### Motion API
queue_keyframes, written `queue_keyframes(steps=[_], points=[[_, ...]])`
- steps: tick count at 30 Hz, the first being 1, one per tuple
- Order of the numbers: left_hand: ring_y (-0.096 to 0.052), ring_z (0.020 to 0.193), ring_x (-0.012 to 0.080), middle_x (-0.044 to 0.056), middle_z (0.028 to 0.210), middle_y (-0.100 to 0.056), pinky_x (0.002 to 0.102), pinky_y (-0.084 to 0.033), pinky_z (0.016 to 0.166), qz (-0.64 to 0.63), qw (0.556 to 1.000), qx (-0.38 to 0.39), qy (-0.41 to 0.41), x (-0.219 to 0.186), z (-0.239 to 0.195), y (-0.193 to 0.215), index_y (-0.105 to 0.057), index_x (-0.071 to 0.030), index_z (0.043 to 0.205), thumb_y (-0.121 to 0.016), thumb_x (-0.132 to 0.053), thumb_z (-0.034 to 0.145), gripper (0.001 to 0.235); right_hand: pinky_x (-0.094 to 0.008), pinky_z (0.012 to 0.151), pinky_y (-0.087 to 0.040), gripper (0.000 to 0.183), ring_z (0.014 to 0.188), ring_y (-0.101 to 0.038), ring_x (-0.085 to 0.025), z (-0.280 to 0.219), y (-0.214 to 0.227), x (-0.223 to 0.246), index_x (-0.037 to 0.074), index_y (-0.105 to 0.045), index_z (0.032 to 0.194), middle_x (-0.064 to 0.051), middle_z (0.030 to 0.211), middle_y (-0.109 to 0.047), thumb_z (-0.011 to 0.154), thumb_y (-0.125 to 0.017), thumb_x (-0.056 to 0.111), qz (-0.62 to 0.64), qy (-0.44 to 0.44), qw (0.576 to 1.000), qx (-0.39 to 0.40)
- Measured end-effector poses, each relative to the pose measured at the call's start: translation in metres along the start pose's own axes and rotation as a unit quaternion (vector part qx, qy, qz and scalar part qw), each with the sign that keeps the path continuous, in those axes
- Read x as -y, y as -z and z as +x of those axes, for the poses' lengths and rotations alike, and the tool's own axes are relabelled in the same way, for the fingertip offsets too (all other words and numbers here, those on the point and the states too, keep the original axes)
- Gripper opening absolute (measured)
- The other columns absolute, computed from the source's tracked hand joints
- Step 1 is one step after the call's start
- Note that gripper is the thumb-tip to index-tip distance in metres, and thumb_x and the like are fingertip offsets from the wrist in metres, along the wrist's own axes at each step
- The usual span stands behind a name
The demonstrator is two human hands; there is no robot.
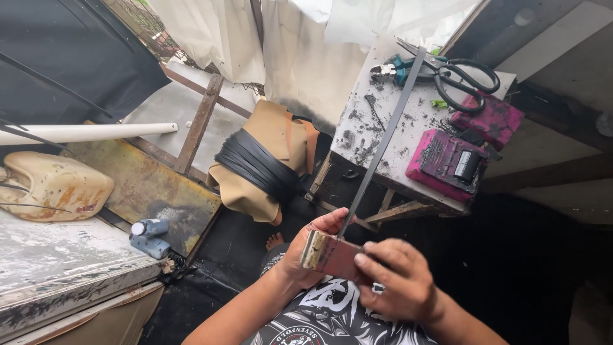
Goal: Sanding the edges of a long leather strip and hanging it on a line with clothespins.
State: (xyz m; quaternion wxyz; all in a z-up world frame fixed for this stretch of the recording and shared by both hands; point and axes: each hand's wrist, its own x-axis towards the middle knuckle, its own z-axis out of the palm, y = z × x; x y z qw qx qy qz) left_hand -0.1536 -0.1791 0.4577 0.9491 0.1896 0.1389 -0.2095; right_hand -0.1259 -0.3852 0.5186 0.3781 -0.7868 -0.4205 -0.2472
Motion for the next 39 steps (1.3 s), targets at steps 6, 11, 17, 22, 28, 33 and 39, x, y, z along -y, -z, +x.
queue_keyframes(steps=[6,11,17,22,28,33,39], points=[[-0.07,0.095,0.0205,0.016,0.132,-0.067,0.029,-0.061,0.079,-0.014,1.0,0.002,0.011,0.003,0.006,0.011,-0.059,-0.001,0.14,-0.078,0.002,0.077,0.067,-0.041,0.079,-0.062,0.033,0.086,-0.07,-0.031,0.003,0.002,0.003,0.0,-0.071,0.11,-0.02,0.108,-0.068,0.082,-0.073,0.017,-0.022,-0.026,0.999,-0.01],[-0.07,0.079,0.0083,0.006,0.104,-0.072,0.018,-0.057,0.068,-0.036,0.998,0.06,0.003,0.005,0.001,0.008,-0.061,0.0,0.132,-0.078,0.0,0.081,0.053,-0.041,0.079,-0.06,0.032,0.087,-0.071,-0.032,0.005,0.001,-0.016,0.002,-0.07,0.112,-0.018,0.103,-0.07,0.08,-0.073,0.005,-0.052,-0.027,0.998,-0.036],[-0.065,0.121,0.0266,0.018,0.136,-0.064,0.04,-0.058,0.095,-0.024,0.998,-0.048,0.019,0.0,0.004,0.001,-0.06,-0.001,0.139,-0.073,-0.007,0.085,0.056,-0.042,0.077,-0.061,0.026,0.084,-0.074,-0.029,-0.008,-0.008,-0.005,0.009,-0.072,0.108,-0.015,0.113,-0.07,0.087,-0.073,0.025,-0.011,0.022,0.999,-0.024],[-0.06,0.131,0.0213,0.016,0.137,-0.064,0.037,-0.056,0.1,-0.006,1.0,0.011,-0.01,0.002,0.004,0.001,-0.059,-0.004,0.141,-0.08,-0.014,0.084,0.061,-0.041,0.074,-0.062,0.034,0.082,-0.071,-0.029,-0.005,-0.007,0.014,0.005,-0.071,0.109,-0.016,0.111,-0.069,0.092,-0.067,0.035,-0.011,0.017,0.999,-0.027],[-0.063,0.07,0.0063,0.008,0.104,-0.071,0.014,-0.048,0.053,-0.016,0.999,0.039,0.002,0.007,0.003,0.009,-0.062,-0.005,0.128,-0.085,-0.008,0.081,0.053,-0.043,0.077,-0.061,0.029,0.086,-0.071,-0.032,-0.007,-0.004,-0.005,0.003,-0.07,0.11,-0.017,0.103,-0.069,0.085,-0.073,0.017,-0.055,-0.002,0.997,-0.056],[-0.07,0.095,0.0185,0.014,0.133,-0.064,0.026,-0.06,0.075,-0.057,0.998,0.025,0.015,0.004,0.002,-0.002,-0.055,-0.003,0.145,-0.074,-0.004,0.089,0.059,-0.043,0.076,-0.06,0.032,0.085,-0.07,-0.031,-0.007,0.001,-0.013,0.001,-0.071,0.111,-0.018,0.111,-0.069,0.084,-0.073,0.018,-0.049,-0.005,0.998,-0.038],[-0.062,0.098,0.0172,0.013,0.11,-0.064,0.026,-0.051,0.075,0.001,1.0,0.012,-0.004,0.007,0.001,0.007,-0.061,-0.006,0.132,-0.079,-0.01,0.085,0.051,-0.039,0.073,-0.061,0.029,0.082,-0.068,-0.028,-0.002,0.004,-0.007,0.003,-0.072,0.108,-0.016,0.105,-0.068,0.088,-0.07,0.024,-0.039,0.01,0.999,-0.036]])
